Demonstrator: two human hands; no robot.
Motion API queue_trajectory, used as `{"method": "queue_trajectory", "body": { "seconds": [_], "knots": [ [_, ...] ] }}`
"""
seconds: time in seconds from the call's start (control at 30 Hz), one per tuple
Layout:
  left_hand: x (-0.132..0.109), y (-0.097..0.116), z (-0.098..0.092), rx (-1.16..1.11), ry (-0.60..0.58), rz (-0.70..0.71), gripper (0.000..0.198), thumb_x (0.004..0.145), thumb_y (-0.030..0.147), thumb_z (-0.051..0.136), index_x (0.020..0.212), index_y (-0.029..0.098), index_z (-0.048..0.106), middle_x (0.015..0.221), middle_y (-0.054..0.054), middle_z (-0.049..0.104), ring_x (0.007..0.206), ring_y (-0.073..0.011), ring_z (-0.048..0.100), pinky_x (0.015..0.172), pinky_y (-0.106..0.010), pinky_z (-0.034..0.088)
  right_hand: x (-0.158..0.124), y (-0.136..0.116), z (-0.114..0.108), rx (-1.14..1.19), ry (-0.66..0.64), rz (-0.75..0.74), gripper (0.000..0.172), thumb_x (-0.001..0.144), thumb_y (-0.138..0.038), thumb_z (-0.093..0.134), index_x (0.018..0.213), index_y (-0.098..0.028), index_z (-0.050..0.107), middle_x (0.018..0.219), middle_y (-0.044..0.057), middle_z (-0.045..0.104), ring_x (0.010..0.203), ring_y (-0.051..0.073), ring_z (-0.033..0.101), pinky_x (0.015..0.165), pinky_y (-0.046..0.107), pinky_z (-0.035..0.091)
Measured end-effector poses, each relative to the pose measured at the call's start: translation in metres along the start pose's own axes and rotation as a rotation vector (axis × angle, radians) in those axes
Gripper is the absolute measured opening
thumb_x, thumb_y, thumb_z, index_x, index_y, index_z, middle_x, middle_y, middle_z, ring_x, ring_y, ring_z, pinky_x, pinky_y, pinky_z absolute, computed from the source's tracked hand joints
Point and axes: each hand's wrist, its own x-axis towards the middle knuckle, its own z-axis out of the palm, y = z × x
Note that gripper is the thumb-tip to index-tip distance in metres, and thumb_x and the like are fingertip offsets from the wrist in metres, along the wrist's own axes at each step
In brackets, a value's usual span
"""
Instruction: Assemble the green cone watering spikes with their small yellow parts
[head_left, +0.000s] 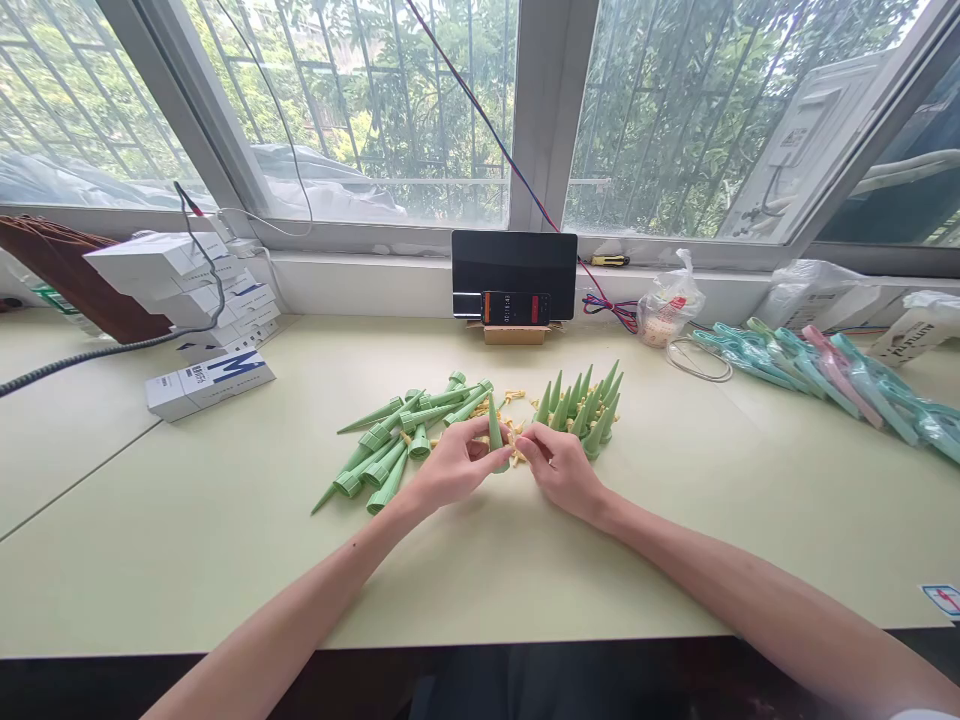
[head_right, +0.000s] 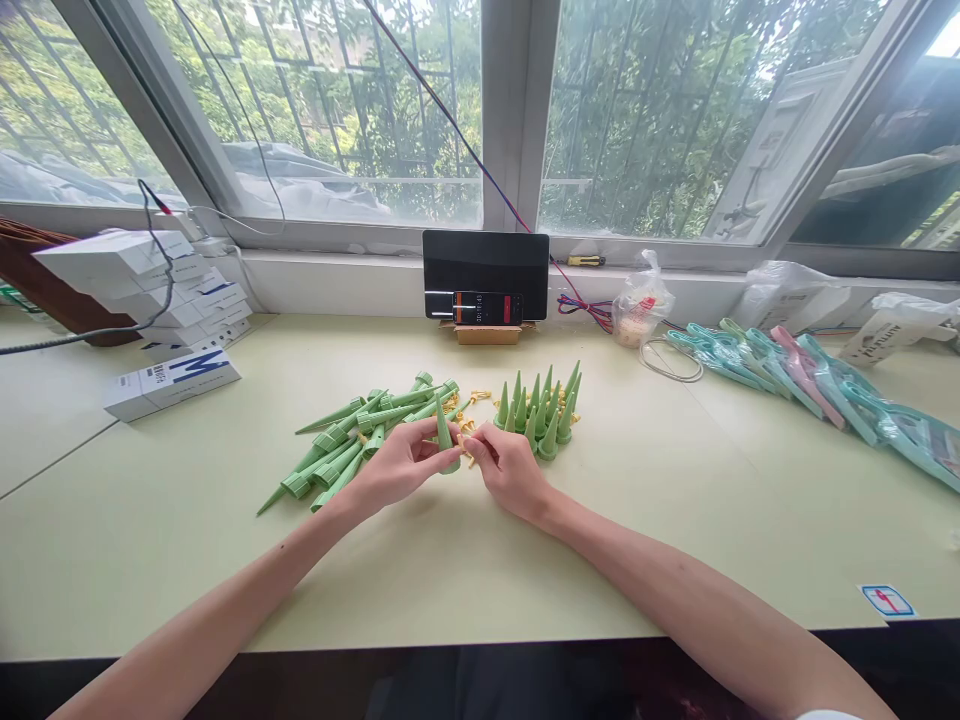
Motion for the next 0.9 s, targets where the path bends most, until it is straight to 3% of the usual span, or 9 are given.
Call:
{"method": "queue_trajectory", "body": {
  "seconds": [0.27, 0.5, 0.67, 0.9],
  "knots": [
    [-0.0003, 0.0023, -0.0011, -0.087, 0.001, -0.081, 0.035, 0.076, 0.044, 0.073, 0.098, 0.018, 0.070, 0.080, -0.004, 0.064, 0.055, -0.0097, 0.052, 0.043, -0.019, 0.035, -0.0006, 0.0006, 0.0006, 0.003, -0.010, 0.002, 0.034, 0.099, -0.042, 0.045, 0.075, -0.019, 0.054, 0.061, -0.003, 0.050, 0.052, 0.011, 0.042, 0.051, 0.024, 0.036],
    [0.0007, 0.0009, -0.0022, -0.137, 0.037, -0.142, 0.029, 0.077, 0.043, 0.074, 0.088, 0.017, 0.067, 0.083, -0.004, 0.065, 0.053, -0.0063, 0.044, 0.041, -0.019, 0.023, -0.0014, -0.0060, -0.0005, 0.069, -0.040, 0.039, 0.021, 0.097, -0.040, 0.051, 0.102, -0.019, 0.055, 0.078, 0.002, 0.062, 0.054, 0.012, 0.054, 0.052, 0.025, 0.044],
    [0.0006, 0.0017, -0.0028, -0.155, 0.025, -0.143, 0.027, 0.077, 0.041, 0.073, 0.087, 0.017, 0.066, 0.083, -0.003, 0.063, 0.051, -0.0049, 0.037, 0.041, -0.020, 0.018, -0.0011, -0.0069, -0.0008, 0.076, -0.060, 0.047, 0.020, 0.097, -0.039, 0.052, 0.097, -0.019, 0.057, 0.074, 0.000, 0.060, 0.051, 0.012, 0.053, 0.050, 0.025, 0.044],
    [-0.0013, 0.0047, -0.0047, -0.129, 0.005, -0.133, 0.024, 0.078, 0.038, 0.073, 0.088, 0.017, 0.067, 0.084, -0.003, 0.064, 0.056, -0.0064, 0.040, 0.044, -0.020, 0.021, -0.0001, -0.0005, 0.0000, 0.126, -0.083, 0.050, 0.019, 0.097, -0.038, 0.052, 0.094, -0.020, 0.056, 0.081, 0.002, 0.061, 0.052, 0.011, 0.054, 0.052, 0.026, 0.045]
  ]
}}
